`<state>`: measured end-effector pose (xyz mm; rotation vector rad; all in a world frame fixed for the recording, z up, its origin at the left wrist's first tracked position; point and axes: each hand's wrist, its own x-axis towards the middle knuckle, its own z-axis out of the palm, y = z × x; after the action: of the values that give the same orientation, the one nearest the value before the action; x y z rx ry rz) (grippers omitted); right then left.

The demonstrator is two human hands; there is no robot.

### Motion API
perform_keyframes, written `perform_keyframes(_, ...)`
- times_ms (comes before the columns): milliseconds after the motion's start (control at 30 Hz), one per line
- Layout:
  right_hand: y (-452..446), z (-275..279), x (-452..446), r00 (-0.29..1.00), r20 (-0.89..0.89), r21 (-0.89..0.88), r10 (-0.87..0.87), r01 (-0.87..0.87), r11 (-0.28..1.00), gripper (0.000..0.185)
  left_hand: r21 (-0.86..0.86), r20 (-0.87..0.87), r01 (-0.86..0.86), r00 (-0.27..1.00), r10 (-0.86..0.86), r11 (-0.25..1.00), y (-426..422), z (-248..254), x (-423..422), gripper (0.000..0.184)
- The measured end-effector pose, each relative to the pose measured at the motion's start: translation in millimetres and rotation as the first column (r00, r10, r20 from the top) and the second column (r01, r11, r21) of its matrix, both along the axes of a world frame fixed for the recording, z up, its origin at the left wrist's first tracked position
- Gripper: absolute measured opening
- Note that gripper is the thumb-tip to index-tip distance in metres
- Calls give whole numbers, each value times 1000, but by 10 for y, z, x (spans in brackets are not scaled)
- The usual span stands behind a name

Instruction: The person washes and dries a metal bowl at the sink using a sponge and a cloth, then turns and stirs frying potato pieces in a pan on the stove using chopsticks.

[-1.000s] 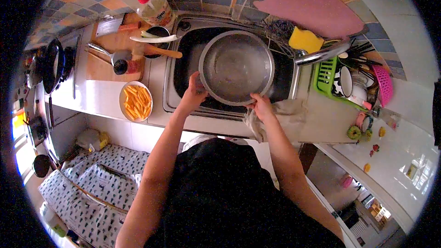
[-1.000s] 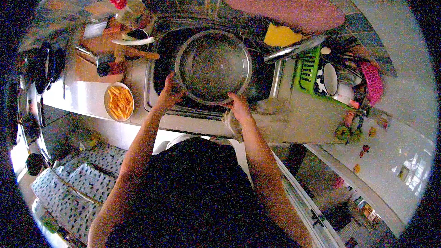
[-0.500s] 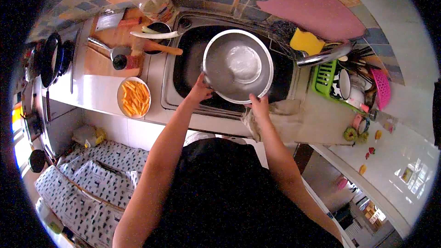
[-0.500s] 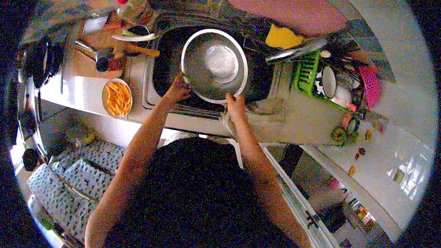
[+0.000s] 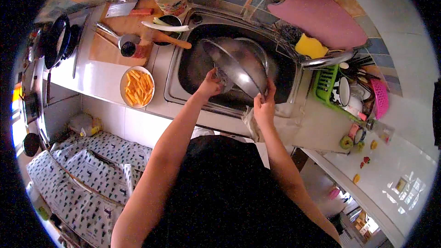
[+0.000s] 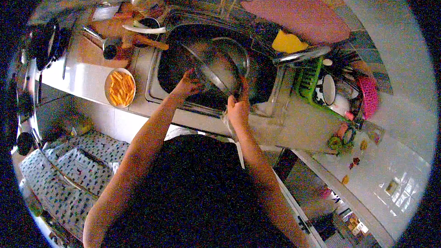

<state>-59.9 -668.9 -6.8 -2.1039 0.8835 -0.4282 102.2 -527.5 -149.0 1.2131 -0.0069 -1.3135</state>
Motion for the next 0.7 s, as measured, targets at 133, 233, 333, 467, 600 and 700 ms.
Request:
perform_keyframes(133, -27, 81, -2, 1000, 2, -185, 31, -30, 982, 58, 85, 31, 117, 992, -120, 990, 15, -211, -15, 75)
perform_keyframes(233, -65, -33, -73, 1000, 0, -91, -19, 19, 996, 58, 235, -101, 12, 995, 13, 972, -25, 61, -158, 65)
perform_keyframes(333, -116, -237, -182, 991, -118, 90, -70, 80, 993, 58, 289, -245, -108, 952, 182, 951, -90, 202, -289, 55)
perform_keyframes(467, -261, -585, -327, 973, -193, 596, -130, 221, 772, 54, 228, -451, -225, 838, 308, 947, 82, -480, -413, 45)
perform_keyframes(600, -460, -573, -383, 955, -206, 762, -212, 292, 578, 65, 310, -74, -127, 985, 157, 942, 36, -81, -500, 33)
perform_keyframes(700, -708, -483, -367, 947, -234, 383, -221, 299, 874, 73, 397, -65, -121, 985, 159, 910, -112, 216, -528, 31)
